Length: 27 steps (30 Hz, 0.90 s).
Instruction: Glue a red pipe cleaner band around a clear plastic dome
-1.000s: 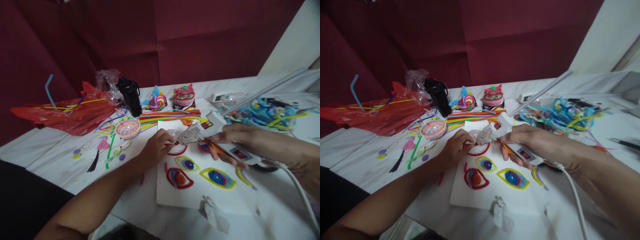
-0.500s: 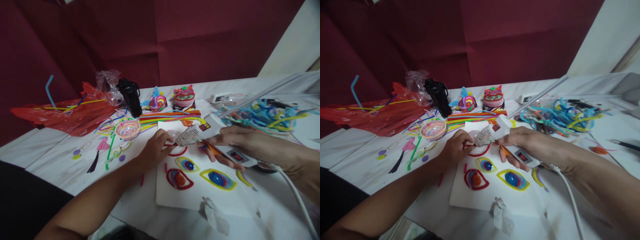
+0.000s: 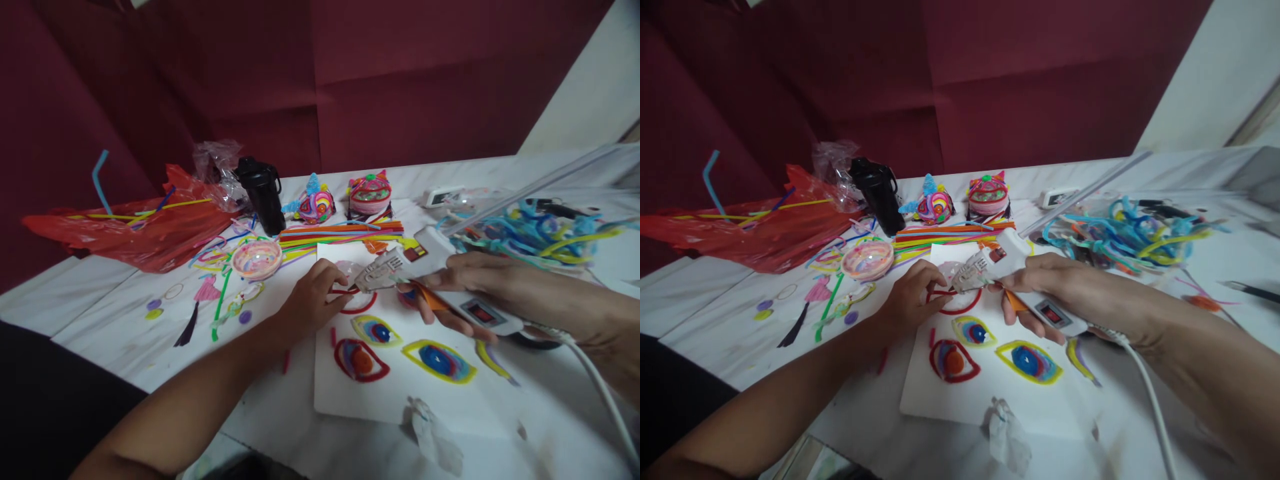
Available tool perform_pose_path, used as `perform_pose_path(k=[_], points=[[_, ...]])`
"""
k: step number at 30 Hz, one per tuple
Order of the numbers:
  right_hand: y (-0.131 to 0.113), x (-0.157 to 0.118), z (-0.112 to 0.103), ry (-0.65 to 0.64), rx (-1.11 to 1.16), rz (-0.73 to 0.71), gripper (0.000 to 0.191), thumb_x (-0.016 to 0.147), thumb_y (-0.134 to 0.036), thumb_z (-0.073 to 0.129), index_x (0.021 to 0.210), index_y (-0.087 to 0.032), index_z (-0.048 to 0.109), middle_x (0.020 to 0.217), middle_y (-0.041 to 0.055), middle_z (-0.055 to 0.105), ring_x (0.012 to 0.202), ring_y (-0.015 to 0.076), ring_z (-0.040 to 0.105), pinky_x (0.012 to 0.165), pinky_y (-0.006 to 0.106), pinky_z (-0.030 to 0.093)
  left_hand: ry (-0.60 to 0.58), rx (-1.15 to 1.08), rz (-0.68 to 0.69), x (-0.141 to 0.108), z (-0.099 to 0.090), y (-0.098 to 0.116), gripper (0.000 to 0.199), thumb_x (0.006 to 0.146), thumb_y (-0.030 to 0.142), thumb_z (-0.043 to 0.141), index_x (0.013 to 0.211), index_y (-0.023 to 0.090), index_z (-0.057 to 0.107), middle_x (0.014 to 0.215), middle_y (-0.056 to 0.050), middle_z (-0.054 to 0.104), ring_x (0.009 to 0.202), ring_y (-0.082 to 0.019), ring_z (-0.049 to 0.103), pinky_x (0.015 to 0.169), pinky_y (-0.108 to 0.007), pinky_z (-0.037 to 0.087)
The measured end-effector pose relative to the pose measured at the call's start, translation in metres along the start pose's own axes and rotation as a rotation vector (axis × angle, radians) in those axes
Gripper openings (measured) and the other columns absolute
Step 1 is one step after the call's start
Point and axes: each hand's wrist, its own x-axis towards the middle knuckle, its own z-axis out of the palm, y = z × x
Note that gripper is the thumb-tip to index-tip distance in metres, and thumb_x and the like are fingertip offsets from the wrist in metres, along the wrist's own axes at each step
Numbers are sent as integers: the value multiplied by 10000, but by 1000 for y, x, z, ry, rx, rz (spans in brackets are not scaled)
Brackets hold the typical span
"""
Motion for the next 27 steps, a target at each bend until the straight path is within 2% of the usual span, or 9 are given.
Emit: perform_pose_path(k=[6, 18, 27], points=[[4, 2, -3, -28, -1, -20, 422, 849, -480, 465, 692, -167, 700, 454, 13, 542, 349, 107, 441, 375, 237, 352, 4, 2, 9, -1, -1, 0, 161, 792, 242, 629, 915, 203, 532, 917, -23, 544, 771, -133, 528, 690, -268, 467], [-2, -2, 1, -7, 0, 17, 440, 792, -540, 528, 658, -148, 677, 447, 17, 524, 364, 112, 432, 373, 240, 341, 10, 14, 16, 0, 0, 2, 184, 761, 154, 605, 923, 195, 528, 911, -23, 535, 772, -129, 526, 695, -265, 469], [-1, -1, 1, -2, -12, 23, 461, 796, -557, 512, 655, -146, 664, 442, 17, 521, 366, 108, 435, 368, 228, 368, -1, 25, 3, 1, -1, 4, 177, 767, 153, 592, 925, 196, 524, 917, -22, 536, 768, -124, 526, 688, -258, 468]])
